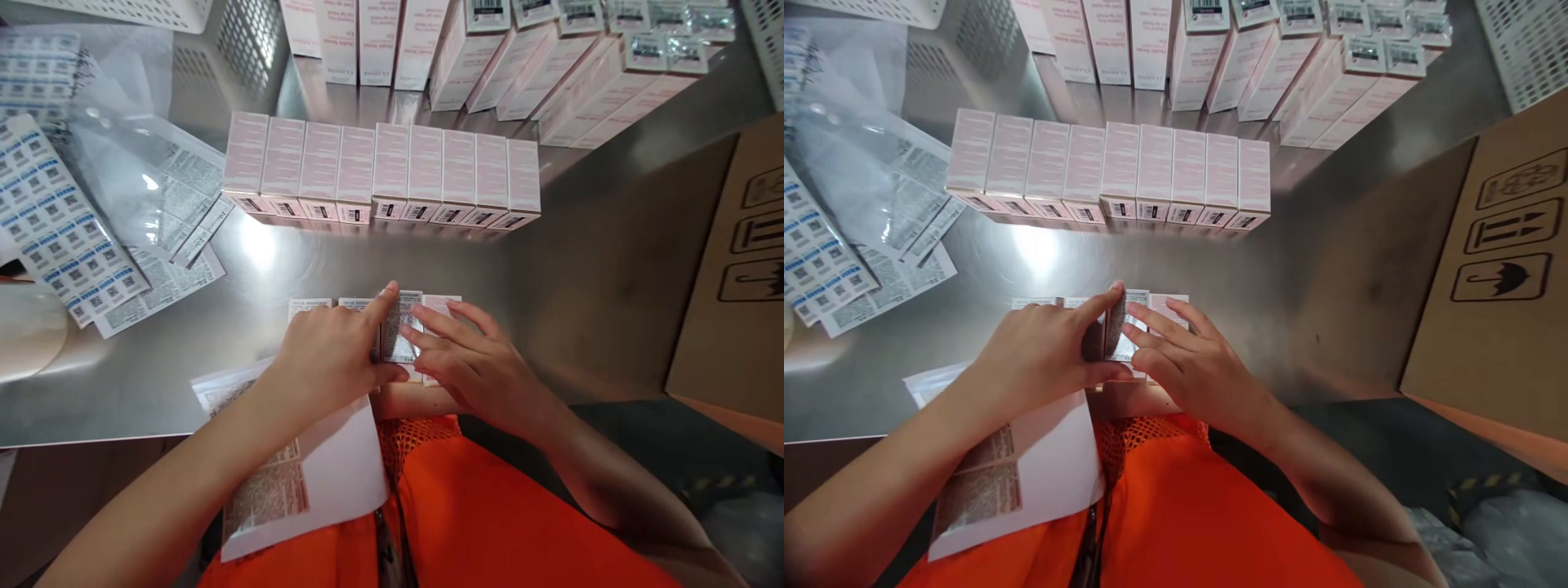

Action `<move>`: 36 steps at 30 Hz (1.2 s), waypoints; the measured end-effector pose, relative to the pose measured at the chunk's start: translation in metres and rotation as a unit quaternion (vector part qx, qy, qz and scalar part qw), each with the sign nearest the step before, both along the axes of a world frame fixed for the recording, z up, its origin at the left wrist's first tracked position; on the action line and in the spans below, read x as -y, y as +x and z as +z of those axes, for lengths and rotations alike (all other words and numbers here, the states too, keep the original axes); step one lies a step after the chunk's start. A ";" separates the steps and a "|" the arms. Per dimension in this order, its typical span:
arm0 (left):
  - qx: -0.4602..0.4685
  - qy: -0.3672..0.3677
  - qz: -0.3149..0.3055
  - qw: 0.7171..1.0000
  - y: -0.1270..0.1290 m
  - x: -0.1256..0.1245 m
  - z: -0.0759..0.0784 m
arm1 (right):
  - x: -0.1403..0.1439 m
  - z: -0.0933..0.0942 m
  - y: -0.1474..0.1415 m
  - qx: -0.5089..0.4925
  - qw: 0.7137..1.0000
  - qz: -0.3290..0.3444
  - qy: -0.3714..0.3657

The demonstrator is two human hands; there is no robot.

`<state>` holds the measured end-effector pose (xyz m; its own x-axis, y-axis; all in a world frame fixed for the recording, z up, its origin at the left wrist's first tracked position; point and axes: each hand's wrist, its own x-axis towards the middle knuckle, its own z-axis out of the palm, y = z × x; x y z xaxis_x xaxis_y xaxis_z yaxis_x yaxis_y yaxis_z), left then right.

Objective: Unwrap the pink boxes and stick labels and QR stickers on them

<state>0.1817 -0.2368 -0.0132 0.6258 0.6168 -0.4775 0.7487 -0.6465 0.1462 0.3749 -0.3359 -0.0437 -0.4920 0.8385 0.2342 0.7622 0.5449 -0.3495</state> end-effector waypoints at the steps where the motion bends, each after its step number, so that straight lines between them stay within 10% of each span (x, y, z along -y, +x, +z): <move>1: 0.000 0.002 0.001 1.000 0.000 0.000 0.000 | 0.001 -0.001 0.000 0.002 1.000 -0.003 0.003; 11: 0.007 0.033 -0.016 0.999 -0.002 0.001 -0.001 | 0.008 -0.012 -0.002 0.028 1.000 -0.004 -0.007; 19: -0.004 0.017 -0.012 1.000 -0.001 0.001 -0.001 | 0.015 0.012 0.012 -0.134 0.990 0.035 -0.040; 25: -0.011 0.007 -0.012 1.000 -0.002 -0.001 0.001 | 0.008 0.010 0.002 -0.032 0.995 0.034 -0.085; 36: -0.009 -0.007 -0.025 1.000 -0.006 -0.003 0.000 | 0.029 0.006 0.010 -0.067 0.997 0.013 0.023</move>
<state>0.1759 -0.2342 -0.0132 0.6467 0.5783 -0.4973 0.7183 -0.6811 0.1419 0.3854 -0.3645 -0.0375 -0.4753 0.8125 0.3376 0.6956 0.5820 -0.4213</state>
